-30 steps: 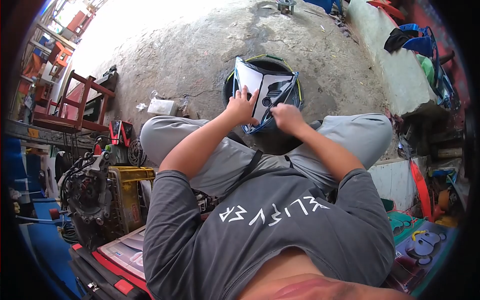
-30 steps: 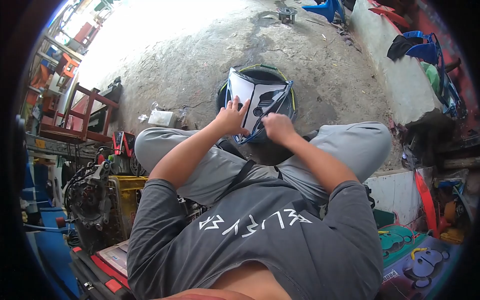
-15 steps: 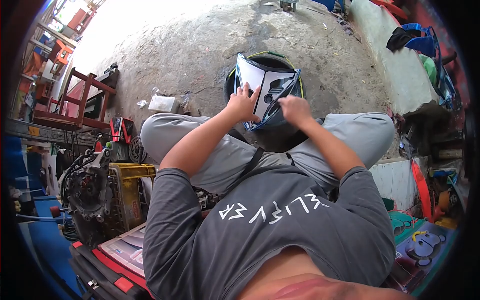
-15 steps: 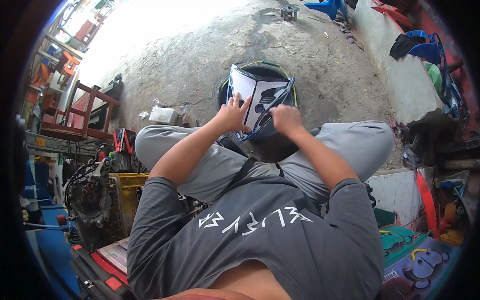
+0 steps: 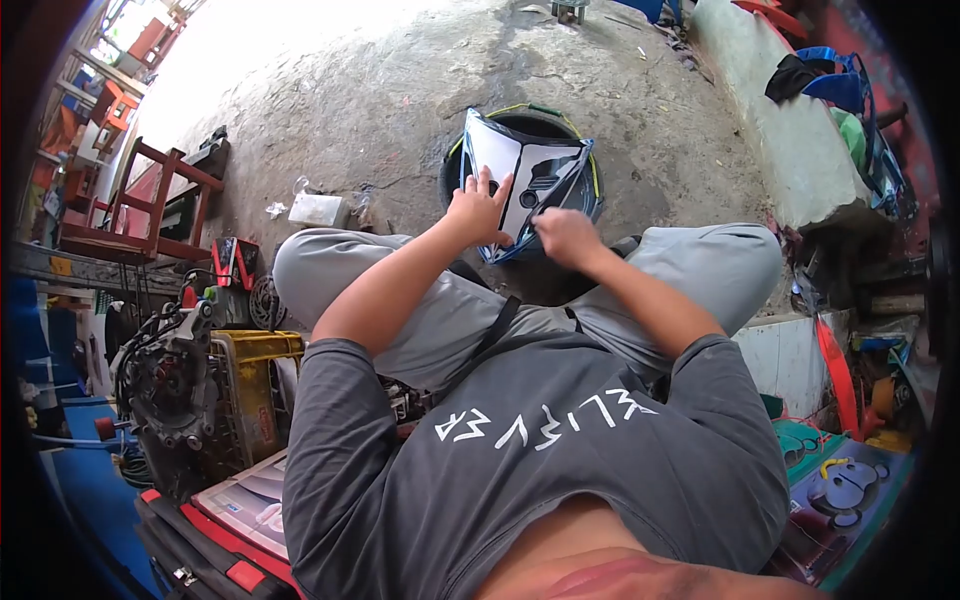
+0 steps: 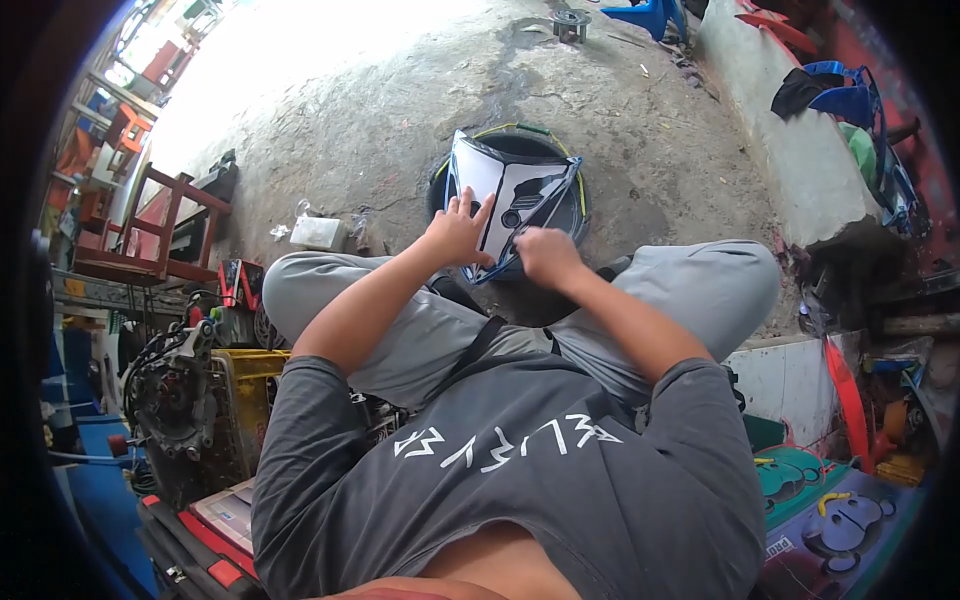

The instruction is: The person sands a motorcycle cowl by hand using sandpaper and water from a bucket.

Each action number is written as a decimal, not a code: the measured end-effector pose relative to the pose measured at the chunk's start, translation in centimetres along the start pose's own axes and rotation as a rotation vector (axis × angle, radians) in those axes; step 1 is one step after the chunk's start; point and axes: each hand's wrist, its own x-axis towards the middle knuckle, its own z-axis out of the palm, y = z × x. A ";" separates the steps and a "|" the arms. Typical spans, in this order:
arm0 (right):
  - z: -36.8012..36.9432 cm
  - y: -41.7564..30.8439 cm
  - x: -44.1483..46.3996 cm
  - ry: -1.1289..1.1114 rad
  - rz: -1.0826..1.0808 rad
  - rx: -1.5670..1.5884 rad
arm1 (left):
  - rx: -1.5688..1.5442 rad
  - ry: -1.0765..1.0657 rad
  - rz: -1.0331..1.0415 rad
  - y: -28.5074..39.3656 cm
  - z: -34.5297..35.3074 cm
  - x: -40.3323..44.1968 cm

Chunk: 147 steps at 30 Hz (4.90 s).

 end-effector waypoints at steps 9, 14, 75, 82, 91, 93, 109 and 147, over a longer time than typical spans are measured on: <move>-0.7 1.8 1.0 0.045 0.090 -0.043 | 0.008 -0.003 -0.002 -0.3 0.0 0.2; -1.1 0.2 0.2 0.008 0.049 -0.008 | -0.010 0.006 0.002 -0.5 0.2 0.2; 3.1 1.7 8.5 0.418 0.235 -0.050 | -0.415 -0.003 -0.148 -1.5 1.0 -1.0; 4.6 -0.4 4.6 0.349 0.060 -0.133 | -0.395 -0.009 -0.157 -1.1 1.6 -0.5; 4.6 -0.3 4.9 0.346 0.067 -0.004 | -0.434 -0.045 -0.166 -1.4 1.4 -0.3; 4.7 -1.1 3.8 0.306 0.059 -0.010 | -0.440 -0.037 -0.177 -1.2 1.6 -0.4; 5.4 -2.8 3.1 0.278 0.056 -0.149 | -0.499 0.019 -0.166 -1.7 2.6 -0.2; 4.9 -2.6 3.4 0.237 0.020 -0.120 | -0.579 0.004 -0.155 -2.8 4.7 2.1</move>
